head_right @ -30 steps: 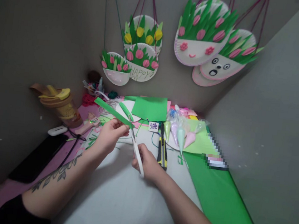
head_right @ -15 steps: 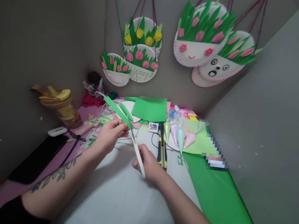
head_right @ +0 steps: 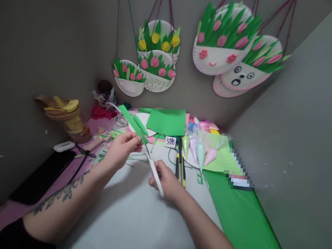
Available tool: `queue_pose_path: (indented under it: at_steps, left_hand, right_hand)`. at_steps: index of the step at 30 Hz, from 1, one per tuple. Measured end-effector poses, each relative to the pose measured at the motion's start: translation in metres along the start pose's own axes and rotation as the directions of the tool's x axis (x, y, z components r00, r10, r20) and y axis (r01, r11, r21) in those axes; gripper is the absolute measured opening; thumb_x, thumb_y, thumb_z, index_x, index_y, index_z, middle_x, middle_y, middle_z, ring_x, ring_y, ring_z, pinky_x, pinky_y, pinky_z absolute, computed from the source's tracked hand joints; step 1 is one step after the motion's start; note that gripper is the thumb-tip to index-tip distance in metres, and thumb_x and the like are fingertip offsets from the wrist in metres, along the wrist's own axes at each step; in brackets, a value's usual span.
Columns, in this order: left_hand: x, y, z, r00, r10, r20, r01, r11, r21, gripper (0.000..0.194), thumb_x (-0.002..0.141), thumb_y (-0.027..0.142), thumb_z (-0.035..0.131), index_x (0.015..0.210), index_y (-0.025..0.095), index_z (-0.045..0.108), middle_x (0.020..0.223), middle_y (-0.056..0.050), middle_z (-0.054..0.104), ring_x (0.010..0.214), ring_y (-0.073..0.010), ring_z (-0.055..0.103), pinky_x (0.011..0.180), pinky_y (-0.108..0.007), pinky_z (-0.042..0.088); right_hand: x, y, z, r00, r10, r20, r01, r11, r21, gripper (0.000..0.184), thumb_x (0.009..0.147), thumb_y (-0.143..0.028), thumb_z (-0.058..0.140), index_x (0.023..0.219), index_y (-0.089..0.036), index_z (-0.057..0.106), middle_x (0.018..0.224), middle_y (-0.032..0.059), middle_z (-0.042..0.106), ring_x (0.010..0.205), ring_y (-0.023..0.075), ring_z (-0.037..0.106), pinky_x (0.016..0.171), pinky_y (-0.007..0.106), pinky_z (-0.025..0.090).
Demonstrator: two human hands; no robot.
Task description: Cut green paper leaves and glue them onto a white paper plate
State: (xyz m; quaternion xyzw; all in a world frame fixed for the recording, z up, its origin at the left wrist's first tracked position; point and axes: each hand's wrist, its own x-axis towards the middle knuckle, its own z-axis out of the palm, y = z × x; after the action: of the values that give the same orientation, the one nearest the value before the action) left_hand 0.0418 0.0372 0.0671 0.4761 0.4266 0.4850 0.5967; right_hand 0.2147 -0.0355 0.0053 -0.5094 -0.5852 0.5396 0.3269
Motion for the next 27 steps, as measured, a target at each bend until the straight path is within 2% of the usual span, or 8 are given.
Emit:
queue_pose_path:
  at_steps: [12,18,27]
  left_hand:
    - [0.0016,0.0015,-0.0014,1.0,0.002,0.03,-0.004,0.998,0.059,0.019,0.069,0.031,0.064,0.063,0.015,0.056,0.06,0.002,0.057,0.055,-0.0086,0.054,0.059,-0.023,0.048]
    - [0.0029,0.0018,-0.0046,0.998,0.058,0.01,-0.059,0.988,0.14,0.018,0.072,0.031,0.061,0.063,0.016,0.054,0.06,0.002,0.057,0.056,-0.0094,0.055,0.057,-0.022,0.048]
    - [-0.0047,0.0055,0.0007,0.995,0.068,0.075,-0.082,0.978,0.194,0.019,0.073,0.029,0.059,0.06,0.017,0.054,0.054,0.003,0.054,0.051,-0.0092,0.052,0.052,-0.021,0.044]
  right_hand:
    - [0.0004,-0.0005,-0.0042,1.0,0.019,0.0,-0.019,0.999,0.031,0.023,0.058,-0.016,0.052,0.077,-0.023,0.042,0.062,-0.0071,0.049,0.056,0.0108,0.043,0.051,0.023,0.032]
    - [-0.0006,0.0004,-0.0049,1.0,0.028,0.007,-0.028,0.999,0.023,0.023,0.058,-0.016,0.052,0.077,-0.023,0.042,0.061,-0.0072,0.048,0.055,0.0106,0.042,0.051,0.022,0.032]
    - [-0.0013,0.003,-0.0057,0.998,-0.041,0.049,0.039,0.998,0.048,0.026,0.06,-0.014,0.051,0.083,-0.023,0.042,0.064,-0.0064,0.049,0.058,0.0116,0.044,0.053,0.024,0.035]
